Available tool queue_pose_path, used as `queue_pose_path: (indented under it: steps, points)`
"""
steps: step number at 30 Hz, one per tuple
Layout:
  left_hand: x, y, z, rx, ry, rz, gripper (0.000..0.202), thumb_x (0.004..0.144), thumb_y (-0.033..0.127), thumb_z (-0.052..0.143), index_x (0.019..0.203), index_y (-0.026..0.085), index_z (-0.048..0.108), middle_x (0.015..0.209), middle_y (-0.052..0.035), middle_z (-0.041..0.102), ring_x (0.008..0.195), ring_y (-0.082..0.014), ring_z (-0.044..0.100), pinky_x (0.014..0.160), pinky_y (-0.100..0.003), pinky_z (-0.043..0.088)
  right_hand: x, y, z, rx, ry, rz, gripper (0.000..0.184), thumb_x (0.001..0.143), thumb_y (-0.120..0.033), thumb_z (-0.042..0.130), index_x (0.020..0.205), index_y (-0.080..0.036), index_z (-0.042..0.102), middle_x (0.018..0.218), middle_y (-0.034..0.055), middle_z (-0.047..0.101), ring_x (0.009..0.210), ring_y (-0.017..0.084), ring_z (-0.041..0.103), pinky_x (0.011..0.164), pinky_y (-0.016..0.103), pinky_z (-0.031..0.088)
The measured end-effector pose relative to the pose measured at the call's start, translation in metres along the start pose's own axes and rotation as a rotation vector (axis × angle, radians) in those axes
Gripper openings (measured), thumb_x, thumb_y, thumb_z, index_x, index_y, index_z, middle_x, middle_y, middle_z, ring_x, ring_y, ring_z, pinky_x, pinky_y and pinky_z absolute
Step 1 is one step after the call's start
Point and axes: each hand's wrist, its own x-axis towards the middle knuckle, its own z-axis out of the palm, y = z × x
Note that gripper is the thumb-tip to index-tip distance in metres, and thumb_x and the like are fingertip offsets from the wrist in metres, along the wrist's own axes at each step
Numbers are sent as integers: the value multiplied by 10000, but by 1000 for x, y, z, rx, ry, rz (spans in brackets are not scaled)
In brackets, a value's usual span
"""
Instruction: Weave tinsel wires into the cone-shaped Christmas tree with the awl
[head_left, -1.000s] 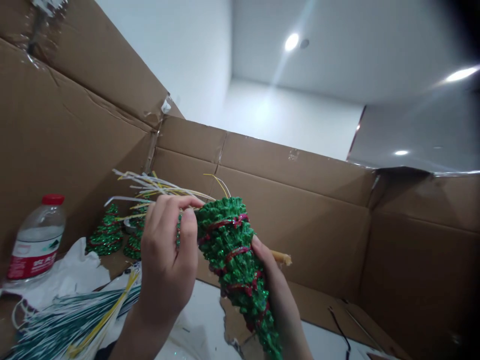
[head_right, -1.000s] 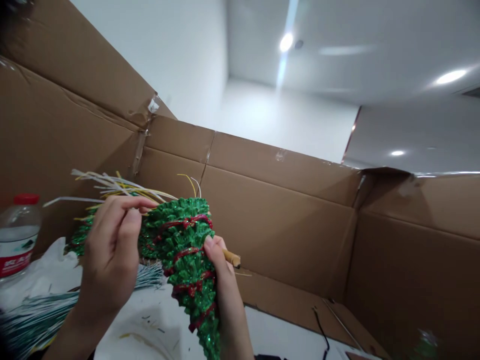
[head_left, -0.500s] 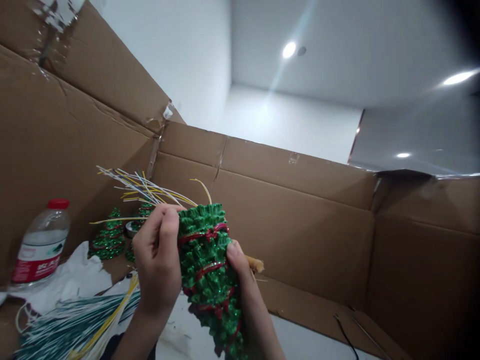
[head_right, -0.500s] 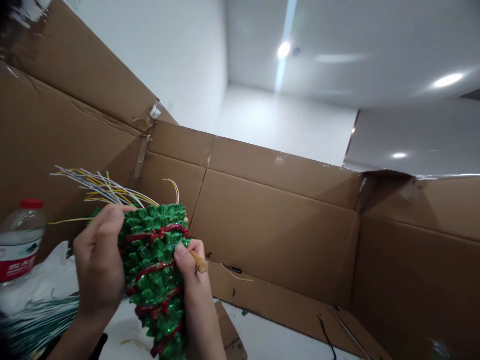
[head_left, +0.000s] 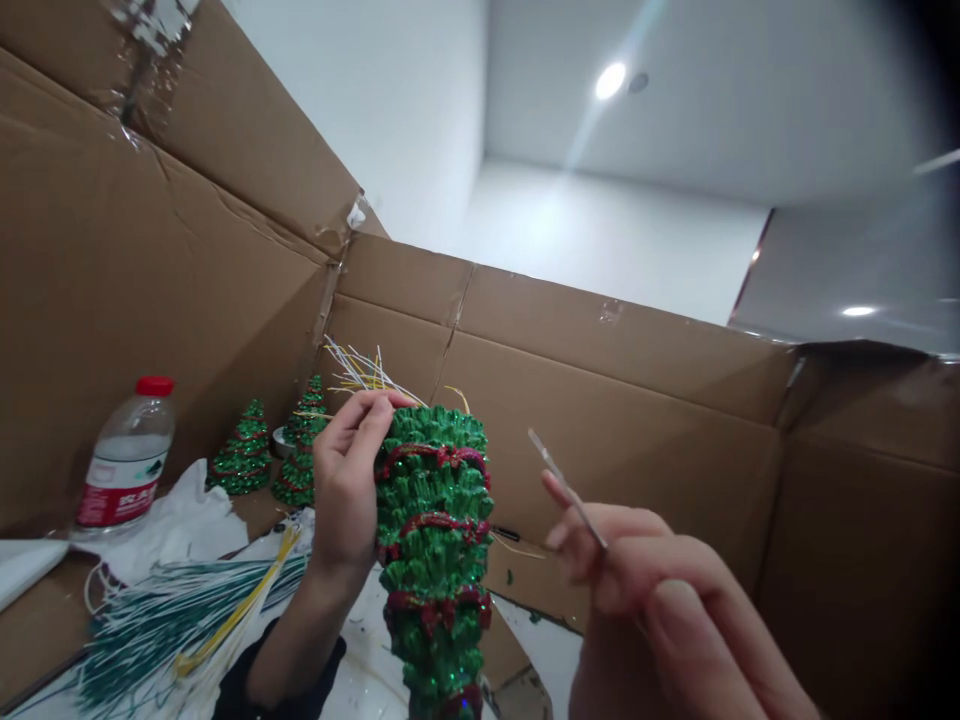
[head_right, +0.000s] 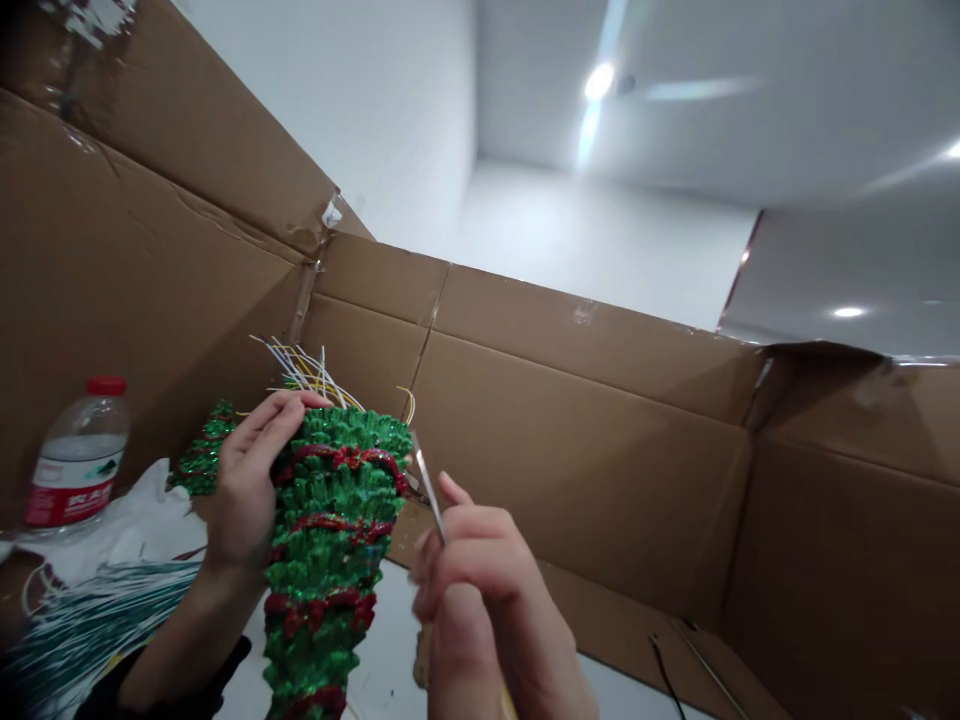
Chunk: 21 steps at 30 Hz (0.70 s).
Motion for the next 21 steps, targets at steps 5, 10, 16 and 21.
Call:
queue_pose_path:
  steps: [5, 10, 16, 21]
  points:
    - [2, 3, -1, 6, 27, -20, 157, 802, 298, 541, 727, 192, 628, 767, 12, 642, 722, -143, 586, 645, -224, 443, -2, 9, 1, 182, -122, 139, 444, 918, -352, 425, 513, -214, 544, 466, -34, 471, 475, 110, 462, 883, 464, 478]
    - [2, 3, 0, 20, 43, -8, 159, 789, 312, 532, 724, 194, 618, 747, 7, 639, 723, -157, 595, 626, -242, 447, -6, 10, 8, 225, -100, 269, 440, 905, -449, 415, 598, -218, 631, 467, -24, 532, 481, 130, 533, 902, 475, 473]
    - [3, 6, 0, 26, 67, -24, 142, 782, 292, 520, 700, 202, 594, 690, 24, 628, 687, -145, 595, 584, -234, 432, -2, 0, 3, 223, -228, 242, 516, 912, -400, 404, 438, -208, 473, 422, -33, 486, 458, 119, 504, 924, 486, 462]
    - [5, 5, 0, 33, 73, -23, 141, 776, 290, 516, 698, 193, 583, 668, 12, 614, 676, -149, 591, 573, -238, 424, -3, -2, 4, 160, -258, 262, 581, 927, -446, 337, 407, -208, 441, 399, -19, 503, 434, 124, 510, 876, 476, 495]
